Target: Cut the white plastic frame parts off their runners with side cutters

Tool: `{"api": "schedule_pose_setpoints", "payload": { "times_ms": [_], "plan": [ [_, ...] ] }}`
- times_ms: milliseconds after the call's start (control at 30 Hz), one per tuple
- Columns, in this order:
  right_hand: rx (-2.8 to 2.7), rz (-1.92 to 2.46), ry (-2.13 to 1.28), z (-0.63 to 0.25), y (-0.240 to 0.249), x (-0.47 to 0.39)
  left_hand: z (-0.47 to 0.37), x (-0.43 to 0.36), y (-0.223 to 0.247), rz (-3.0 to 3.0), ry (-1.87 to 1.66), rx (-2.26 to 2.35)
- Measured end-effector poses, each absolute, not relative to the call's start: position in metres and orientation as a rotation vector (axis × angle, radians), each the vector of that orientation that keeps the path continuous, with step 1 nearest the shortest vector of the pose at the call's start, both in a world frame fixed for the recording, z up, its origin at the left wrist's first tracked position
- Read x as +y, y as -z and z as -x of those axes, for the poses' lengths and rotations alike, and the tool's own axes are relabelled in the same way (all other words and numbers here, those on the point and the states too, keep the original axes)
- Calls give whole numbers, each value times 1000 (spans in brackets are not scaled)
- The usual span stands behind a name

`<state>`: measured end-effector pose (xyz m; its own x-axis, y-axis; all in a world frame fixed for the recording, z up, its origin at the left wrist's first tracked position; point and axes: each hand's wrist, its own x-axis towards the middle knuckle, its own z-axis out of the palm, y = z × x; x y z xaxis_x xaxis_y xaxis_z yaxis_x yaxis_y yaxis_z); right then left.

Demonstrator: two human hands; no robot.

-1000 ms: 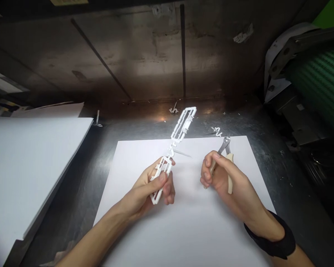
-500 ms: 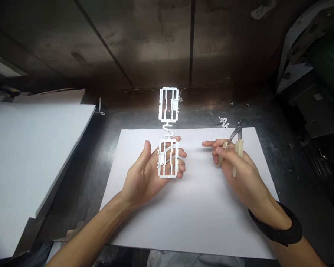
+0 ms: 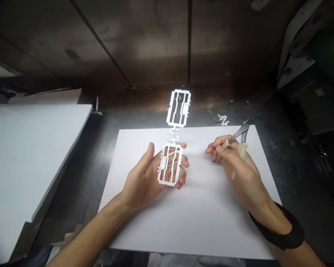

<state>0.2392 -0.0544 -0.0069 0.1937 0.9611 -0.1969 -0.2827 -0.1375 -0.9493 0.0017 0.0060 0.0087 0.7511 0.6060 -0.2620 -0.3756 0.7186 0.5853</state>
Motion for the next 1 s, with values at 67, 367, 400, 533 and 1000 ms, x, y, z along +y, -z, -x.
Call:
{"api": "schedule_pose_setpoints", "payload": {
  "times_ms": [67, 367, 400, 533, 1000],
  "plan": [
    [-803, 1250, -1257, -240, 9, -56, -1, 6, -9, -561, -551, 471],
    [-884, 1332, -1289, -244, 16, -58, -1, 7, -7, -654, -532, 499],
    [-892, 1331, -1289, -244, 16, -58, -1, 7, -6, -665, -529, 498],
    [-934, 1340, -1275, -244, 13, -59, -1, 6, -6, -675, -532, 488],
    [-1368, 1487, -1177, -251, 0, -61, -2, 8, -13, -1088, -534, 747]
  ]
}}
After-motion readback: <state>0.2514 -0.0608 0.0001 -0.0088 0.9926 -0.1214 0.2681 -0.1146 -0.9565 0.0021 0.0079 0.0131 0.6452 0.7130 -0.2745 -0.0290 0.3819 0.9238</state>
